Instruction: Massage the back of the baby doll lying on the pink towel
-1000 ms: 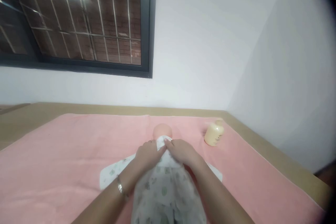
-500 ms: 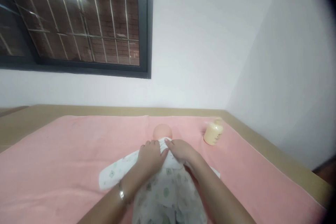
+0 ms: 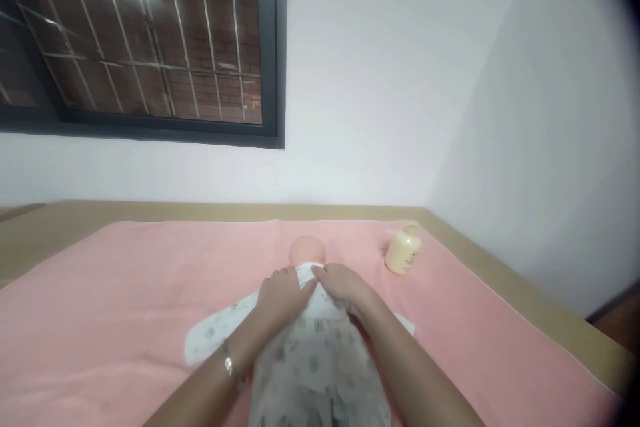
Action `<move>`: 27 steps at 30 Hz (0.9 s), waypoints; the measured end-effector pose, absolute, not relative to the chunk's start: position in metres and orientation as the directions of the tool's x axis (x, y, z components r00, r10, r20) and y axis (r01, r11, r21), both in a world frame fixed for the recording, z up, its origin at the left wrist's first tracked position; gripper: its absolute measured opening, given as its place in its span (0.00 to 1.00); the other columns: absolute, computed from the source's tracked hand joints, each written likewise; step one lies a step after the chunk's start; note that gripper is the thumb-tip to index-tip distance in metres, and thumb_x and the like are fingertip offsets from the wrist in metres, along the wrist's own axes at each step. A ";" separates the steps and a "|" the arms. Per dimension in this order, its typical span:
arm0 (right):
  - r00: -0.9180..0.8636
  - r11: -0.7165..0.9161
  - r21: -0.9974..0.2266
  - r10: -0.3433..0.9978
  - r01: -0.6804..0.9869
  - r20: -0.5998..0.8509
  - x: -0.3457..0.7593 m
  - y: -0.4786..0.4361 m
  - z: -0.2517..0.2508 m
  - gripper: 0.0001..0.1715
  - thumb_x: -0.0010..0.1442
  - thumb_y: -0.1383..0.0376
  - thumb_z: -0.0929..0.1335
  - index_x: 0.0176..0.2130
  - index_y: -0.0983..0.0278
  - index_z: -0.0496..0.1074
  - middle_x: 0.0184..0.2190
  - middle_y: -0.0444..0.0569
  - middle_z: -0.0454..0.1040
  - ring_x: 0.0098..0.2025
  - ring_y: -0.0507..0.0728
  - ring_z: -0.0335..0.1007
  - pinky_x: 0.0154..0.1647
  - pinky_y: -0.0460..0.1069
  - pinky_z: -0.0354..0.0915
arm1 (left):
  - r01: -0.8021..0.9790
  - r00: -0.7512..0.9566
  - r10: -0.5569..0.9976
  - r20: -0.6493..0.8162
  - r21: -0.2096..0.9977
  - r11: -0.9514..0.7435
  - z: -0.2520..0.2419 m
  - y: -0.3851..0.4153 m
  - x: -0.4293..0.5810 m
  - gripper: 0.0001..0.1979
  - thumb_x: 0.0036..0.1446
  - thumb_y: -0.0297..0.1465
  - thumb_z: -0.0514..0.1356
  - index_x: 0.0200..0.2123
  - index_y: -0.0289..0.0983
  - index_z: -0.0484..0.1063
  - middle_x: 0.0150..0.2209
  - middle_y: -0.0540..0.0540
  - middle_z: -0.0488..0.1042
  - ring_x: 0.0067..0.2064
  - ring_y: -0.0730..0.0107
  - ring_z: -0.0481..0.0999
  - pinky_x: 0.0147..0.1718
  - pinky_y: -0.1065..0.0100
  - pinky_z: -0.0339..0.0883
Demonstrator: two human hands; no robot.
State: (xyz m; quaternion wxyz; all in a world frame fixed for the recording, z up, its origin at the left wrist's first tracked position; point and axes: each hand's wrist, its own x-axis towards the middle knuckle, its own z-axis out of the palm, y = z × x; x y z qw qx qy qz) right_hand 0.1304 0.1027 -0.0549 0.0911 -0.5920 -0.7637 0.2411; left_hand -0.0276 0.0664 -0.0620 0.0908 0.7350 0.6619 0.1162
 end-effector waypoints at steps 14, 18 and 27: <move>-0.098 0.084 -0.387 0.995 0.918 -0.018 0.118 0.103 -0.076 0.38 0.67 0.50 0.48 0.41 0.68 0.75 0.40 0.61 0.76 0.43 0.64 0.72 0.42 0.54 0.63 | 0.890 0.037 0.999 0.033 0.453 -0.048 -0.077 0.081 -0.038 0.36 0.54 0.61 0.41 0.40 0.38 0.70 0.38 0.41 0.76 0.39 0.55 0.74 0.35 0.61 0.62; -0.094 0.082 -0.393 0.996 0.916 -0.012 0.119 0.103 -0.076 0.37 0.67 0.50 0.49 0.41 0.67 0.75 0.40 0.60 0.76 0.43 0.63 0.72 0.42 0.53 0.63 | 0.887 0.029 0.999 0.028 0.461 -0.039 -0.075 0.080 -0.037 0.34 0.55 0.61 0.42 0.38 0.39 0.69 0.37 0.42 0.76 0.38 0.54 0.74 0.34 0.61 0.62; -0.090 0.080 -0.419 0.996 0.905 -0.003 0.119 0.102 -0.073 0.35 0.67 0.50 0.50 0.39 0.67 0.75 0.37 0.59 0.77 0.40 0.63 0.73 0.39 0.53 0.63 | 0.872 0.005 0.999 0.032 0.490 -0.020 -0.074 0.081 -0.036 0.33 0.54 0.61 0.43 0.38 0.39 0.69 0.38 0.42 0.76 0.37 0.56 0.74 0.33 0.62 0.61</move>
